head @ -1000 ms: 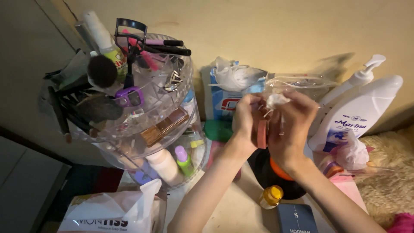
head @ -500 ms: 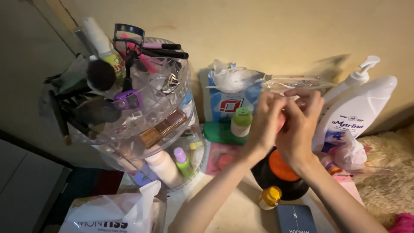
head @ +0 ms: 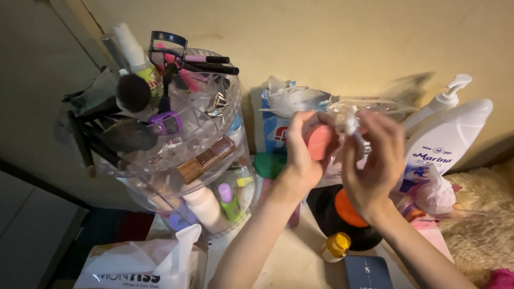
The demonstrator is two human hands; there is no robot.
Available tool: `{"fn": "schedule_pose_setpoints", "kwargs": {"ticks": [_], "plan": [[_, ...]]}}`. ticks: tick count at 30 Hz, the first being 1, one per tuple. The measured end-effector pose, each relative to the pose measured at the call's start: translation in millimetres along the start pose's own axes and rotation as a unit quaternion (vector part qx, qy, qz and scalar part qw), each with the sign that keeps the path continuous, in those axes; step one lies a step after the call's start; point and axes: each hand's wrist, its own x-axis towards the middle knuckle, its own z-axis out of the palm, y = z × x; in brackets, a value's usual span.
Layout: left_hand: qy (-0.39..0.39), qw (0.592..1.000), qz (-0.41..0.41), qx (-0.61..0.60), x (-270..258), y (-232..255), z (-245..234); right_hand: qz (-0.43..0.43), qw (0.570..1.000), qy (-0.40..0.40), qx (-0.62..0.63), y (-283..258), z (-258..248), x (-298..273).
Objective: Clean makeup containers and products with a tissue and organize them into a rotating organizer.
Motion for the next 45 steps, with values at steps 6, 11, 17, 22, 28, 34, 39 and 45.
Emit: {"fn": "schedule_pose_setpoints", "kwargs": {"ticks": [6, 11, 17, 22, 28, 34, 39, 45], "plan": [[-0.045, 0.998, -0.035, 0.009, 4.2, 5.7, -3.0, -0.189, 0.978, -0.079, 0.037, -8.6, -1.2, 1.4], [-0.129, 0.992, 0.005, 0.009, 2.9, 18.1, -7.6, -0.210, 0.975, -0.076, 0.018, -3.5, -3.5, -2.1], [-0.030, 0.997, -0.044, 0.054, -0.3, 14.0, 6.2, -0.179, 0.981, -0.076, -0.005, -12.3, -8.0, 1.4], [-0.088, 0.994, -0.019, 0.058, -1.2, 25.6, 7.0, -0.228, 0.967, -0.109, 0.021, -5.3, -6.8, -3.2], [-0.057, 0.998, -0.027, 0.010, -0.2, 9.2, 4.3, -0.142, 0.989, -0.016, -0.027, -8.2, -5.2, -4.0], [-0.109, 0.991, -0.009, 0.075, -10.9, 16.8, 14.5, -0.187, 0.980, -0.060, -0.011, -7.7, -6.3, -3.9], [-0.107, 0.993, 0.043, -0.012, 8.9, 11.9, -4.4, -0.176, 0.983, -0.039, -0.032, -1.7, -7.6, -2.7], [-0.061, 0.997, -0.030, 0.035, -4.9, 5.1, 11.7, -0.164, 0.985, -0.033, -0.047, -5.2, -7.5, -7.9]]}}
